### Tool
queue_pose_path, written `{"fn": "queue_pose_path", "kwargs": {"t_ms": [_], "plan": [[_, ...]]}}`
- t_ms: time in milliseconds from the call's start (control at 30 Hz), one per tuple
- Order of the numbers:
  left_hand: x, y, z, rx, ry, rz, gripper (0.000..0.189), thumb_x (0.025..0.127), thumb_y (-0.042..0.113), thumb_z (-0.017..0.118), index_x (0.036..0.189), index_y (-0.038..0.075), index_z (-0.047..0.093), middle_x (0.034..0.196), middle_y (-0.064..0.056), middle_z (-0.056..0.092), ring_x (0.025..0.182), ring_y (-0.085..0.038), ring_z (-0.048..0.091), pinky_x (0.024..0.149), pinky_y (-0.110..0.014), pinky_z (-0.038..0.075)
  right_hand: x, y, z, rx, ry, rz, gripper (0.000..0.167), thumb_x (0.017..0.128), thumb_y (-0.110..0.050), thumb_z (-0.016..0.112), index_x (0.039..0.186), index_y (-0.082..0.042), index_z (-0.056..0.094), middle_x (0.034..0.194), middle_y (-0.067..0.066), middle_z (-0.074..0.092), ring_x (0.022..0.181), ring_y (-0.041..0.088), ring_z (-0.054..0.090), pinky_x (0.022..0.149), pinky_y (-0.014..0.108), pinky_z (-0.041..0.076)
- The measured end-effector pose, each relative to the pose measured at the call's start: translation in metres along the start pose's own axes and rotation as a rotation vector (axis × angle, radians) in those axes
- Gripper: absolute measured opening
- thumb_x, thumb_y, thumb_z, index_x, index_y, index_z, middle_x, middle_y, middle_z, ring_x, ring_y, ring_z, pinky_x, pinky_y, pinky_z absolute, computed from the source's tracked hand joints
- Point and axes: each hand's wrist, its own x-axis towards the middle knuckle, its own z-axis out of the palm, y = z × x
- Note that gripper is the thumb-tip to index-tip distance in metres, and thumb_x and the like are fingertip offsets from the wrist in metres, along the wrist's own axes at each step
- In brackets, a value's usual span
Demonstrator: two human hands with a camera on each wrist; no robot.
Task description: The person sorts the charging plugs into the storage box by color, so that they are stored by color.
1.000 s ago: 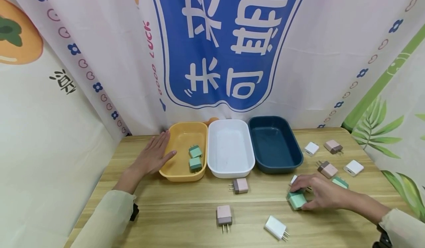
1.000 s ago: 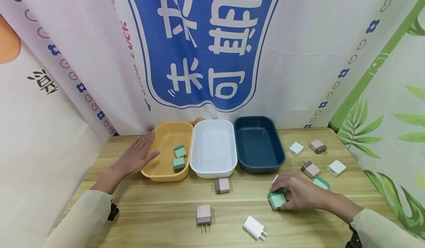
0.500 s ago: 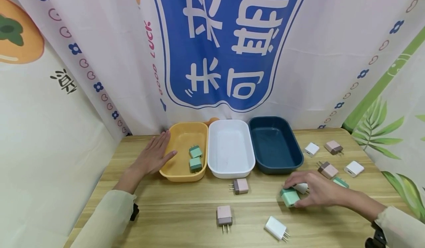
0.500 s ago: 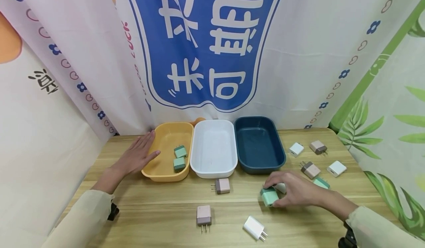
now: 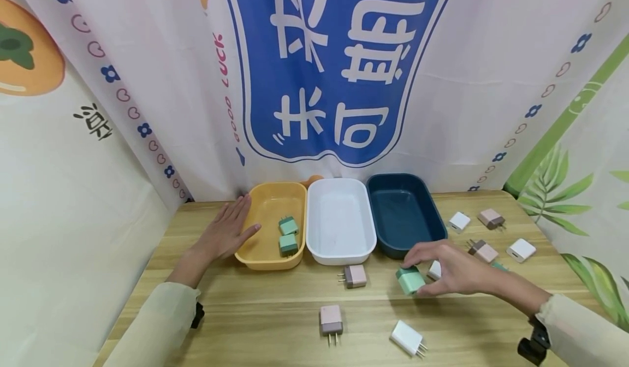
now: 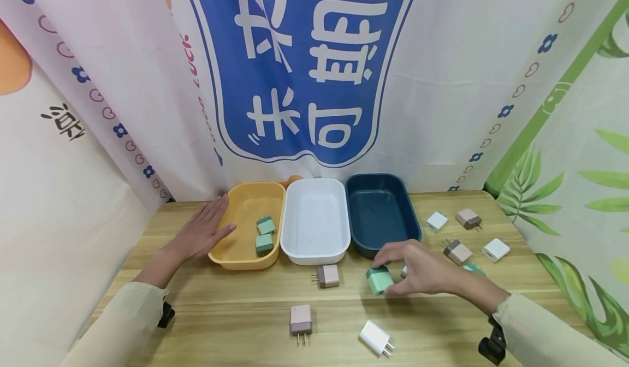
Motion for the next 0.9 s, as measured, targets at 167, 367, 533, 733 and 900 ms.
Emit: {"fn": "queue_pose_path", "kwargs": {"t_ms": [167,367,533,733,900], "plan": [[0.000,0.000,0.001,-0.007,0.007,0.009,0.088,0.112,0.060,0.029,0.168,-0.002,0.002,0.177,-0.020,0.004,0.163,-0.041,0.007,0.132,-0.059,0.005,0.011,-0.004,-0.002,0.001,-0.017,-0.008,0.041,0.082,-0.028,0.094,0.120,-0.022,0.079,0.117,-0.011,0.074,0.108,0.011,0.070,0.093,0.034,0.061],[0.001,-0.002,0.002,-0.005,0.014,0.014,0.088,0.112,0.059,0.030,0.168,-0.003,0.003,0.177,-0.022,0.005,0.164,-0.040,0.006,0.132,-0.059,0.006,0.026,-0.003,-0.002,0.027,-0.009,-0.045,0.040,0.083,-0.025,0.093,0.121,-0.020,0.079,0.118,-0.008,0.075,0.109,0.014,0.071,0.096,0.034,0.060],[0.001,-0.002,0.003,-0.007,0.018,0.015,0.088,0.112,0.060,0.030,0.168,-0.002,0.003,0.177,-0.022,0.005,0.163,-0.041,0.007,0.132,-0.059,0.005,0.042,-0.005,-0.002,0.038,0.000,-0.055,0.042,0.082,-0.023,0.094,0.121,-0.019,0.079,0.119,-0.006,0.076,0.110,0.015,0.072,0.097,0.036,0.060],[0.000,0.000,0.002,-0.004,0.020,0.012,0.087,0.112,0.058,0.031,0.168,-0.003,0.004,0.177,-0.021,0.005,0.163,-0.041,0.008,0.132,-0.059,0.006,0.059,-0.008,-0.003,0.033,-0.016,-0.034,0.044,0.080,-0.022,0.094,0.121,-0.018,0.079,0.120,-0.006,0.075,0.111,0.013,0.071,0.097,0.039,0.061],[-0.001,0.002,0.000,-0.009,0.031,0.015,0.086,0.113,0.057,0.033,0.168,-0.004,0.005,0.176,-0.023,0.007,0.163,-0.042,0.009,0.131,-0.059,0.006,0.074,-0.009,-0.005,0.021,-0.025,-0.022,0.044,0.080,-0.024,0.094,0.121,-0.017,0.080,0.121,-0.005,0.076,0.111,0.013,0.070,0.097,0.042,0.061]]}}
